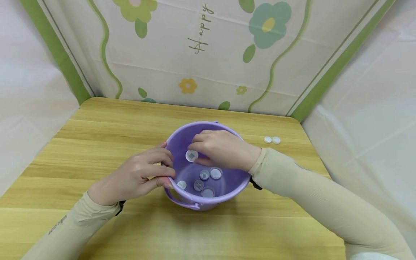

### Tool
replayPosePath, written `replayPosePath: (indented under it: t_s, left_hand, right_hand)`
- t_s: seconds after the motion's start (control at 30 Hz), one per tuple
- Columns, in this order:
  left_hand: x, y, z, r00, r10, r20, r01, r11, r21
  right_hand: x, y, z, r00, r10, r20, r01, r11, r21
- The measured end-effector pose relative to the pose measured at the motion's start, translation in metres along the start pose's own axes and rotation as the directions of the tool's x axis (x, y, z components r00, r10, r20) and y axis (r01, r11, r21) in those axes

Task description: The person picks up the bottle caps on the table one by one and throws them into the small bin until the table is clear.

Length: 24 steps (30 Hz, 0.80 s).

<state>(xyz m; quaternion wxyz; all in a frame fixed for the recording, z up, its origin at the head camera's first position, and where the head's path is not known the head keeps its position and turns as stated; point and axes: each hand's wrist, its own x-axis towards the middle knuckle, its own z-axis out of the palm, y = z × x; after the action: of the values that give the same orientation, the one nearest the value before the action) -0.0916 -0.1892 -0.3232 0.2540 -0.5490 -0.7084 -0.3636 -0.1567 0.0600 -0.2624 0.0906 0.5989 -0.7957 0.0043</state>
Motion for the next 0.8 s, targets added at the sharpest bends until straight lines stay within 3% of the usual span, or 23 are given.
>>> replayPosePath:
  t_s: [0.23, 0.53, 0.8]
  left_hand:
    - [0.002, 0.0, 0.0, 1.0, 0.001, 0.001, -0.001, 1.0, 0.001]
    - [0.002, 0.001, 0.0, 1.0, -0.007, 0.005, 0.008, 1.0, -0.002]
    - [0.002, 0.001, 0.0, 1.0, -0.016, 0.008, 0.016, 1.0, -0.001]
  right_hand:
    - [0.002, 0.004, -0.001, 0.999, 0.039, 0.005, -0.038, 0.997, -0.07]
    - [-0.007, 0.017, -0.021, 0.995, 0.079, -0.056, -0.081, 0.996, -0.03]
    - [-0.035, 0.049, -0.052, 0.959, 0.227, -0.168, -0.232, 0.973, -0.012]
